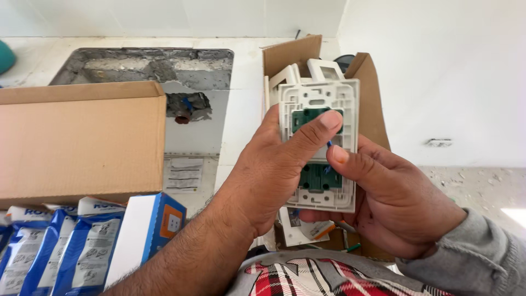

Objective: The person strips the insulation from a blue wire using pliers, then inserts the wire into the terminal of a white electrical switch module. They repeat this process for a second switch module, securing the wire in place.

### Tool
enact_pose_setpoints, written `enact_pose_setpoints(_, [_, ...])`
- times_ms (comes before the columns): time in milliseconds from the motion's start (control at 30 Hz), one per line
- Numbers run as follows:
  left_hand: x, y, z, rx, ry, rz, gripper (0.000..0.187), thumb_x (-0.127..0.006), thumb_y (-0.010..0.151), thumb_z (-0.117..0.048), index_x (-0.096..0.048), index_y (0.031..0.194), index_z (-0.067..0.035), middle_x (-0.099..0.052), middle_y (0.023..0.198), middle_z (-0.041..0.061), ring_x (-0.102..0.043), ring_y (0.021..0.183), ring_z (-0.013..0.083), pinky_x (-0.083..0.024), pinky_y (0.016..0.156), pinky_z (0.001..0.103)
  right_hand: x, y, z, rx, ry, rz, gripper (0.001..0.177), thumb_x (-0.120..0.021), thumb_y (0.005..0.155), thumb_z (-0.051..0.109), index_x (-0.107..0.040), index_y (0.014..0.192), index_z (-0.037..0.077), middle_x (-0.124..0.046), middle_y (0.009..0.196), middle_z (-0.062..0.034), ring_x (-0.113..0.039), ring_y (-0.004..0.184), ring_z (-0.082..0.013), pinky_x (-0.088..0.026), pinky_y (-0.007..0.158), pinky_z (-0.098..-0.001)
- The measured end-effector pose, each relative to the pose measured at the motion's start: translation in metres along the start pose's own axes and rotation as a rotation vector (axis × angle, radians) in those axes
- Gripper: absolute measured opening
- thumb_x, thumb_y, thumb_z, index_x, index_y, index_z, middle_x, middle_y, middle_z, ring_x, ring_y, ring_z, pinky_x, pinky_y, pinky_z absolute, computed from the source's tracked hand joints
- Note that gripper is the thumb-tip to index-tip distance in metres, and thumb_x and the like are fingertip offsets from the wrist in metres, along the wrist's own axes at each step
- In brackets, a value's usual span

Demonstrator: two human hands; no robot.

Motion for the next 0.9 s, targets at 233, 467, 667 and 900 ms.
enact_pose_setpoints(233, [0.008,-0.007,-0.007,0.054,0.157,0.175,0.104,-0.069,0.086,-0.07,-0.031,0.155,-0.001,-0.066,0.123,0.026,-0.072,0.114,0.0313,-0.069,0.081,0.044,0.0,0.001,-0.006,-0.108,0.092,0.017,0.051,-0.062,0.108,0.027,-0.048,0.141,-0.009,-0.066,0.122,-0.0243,-0.071,0.103,-0.0348,-0.064,0.077,-0.0484])
enact_pose_setpoints(467, [0.007,0.0,-0.004,0.078,0.277,0.279,0.138,-0.07,0.067,-0.09,-0.021,0.155,0.005,-0.063,0.121,0.034,-0.07,0.12,0.0384,-0.065,0.086,0.048,-0.001,0.0,-0.008,-0.011,-0.001,0.035,0.051,-0.063,0.104,0.031,-0.047,0.139,-0.003,-0.063,0.121,-0.0216,-0.073,0.102,-0.0318,-0.066,0.079,-0.0464])
enact_pose_setpoints(667, [0.002,0.005,-0.005,0.05,0.348,0.324,0.138,-0.074,0.065,-0.088,-0.03,0.153,0.008,-0.064,0.121,0.035,-0.068,0.121,0.0394,-0.065,0.09,0.052,0.001,0.004,-0.01,0.042,0.072,0.044,0.052,-0.06,0.107,0.032,-0.045,0.14,-0.006,-0.062,0.121,-0.0257,-0.074,0.099,-0.0339,-0.066,0.078,-0.0468])
enact_pose_setpoints(900, [0.006,0.006,-0.005,0.057,0.255,0.285,0.125,-0.078,0.07,-0.079,-0.036,0.149,0.009,-0.066,0.12,0.035,-0.069,0.121,0.0387,-0.064,0.093,0.053,0.001,0.008,-0.008,0.061,0.024,0.043,0.049,-0.053,0.109,0.035,-0.045,0.136,-0.005,-0.062,0.122,-0.024,-0.074,0.103,-0.0342,-0.066,0.082,-0.0486])
Point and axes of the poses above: each hand's wrist, its own y-axis towards the middle knuckle, its own x-axis out of the back of the hand, z = x × y, the point moved 4 cm from there along y, towards the middle knuckle
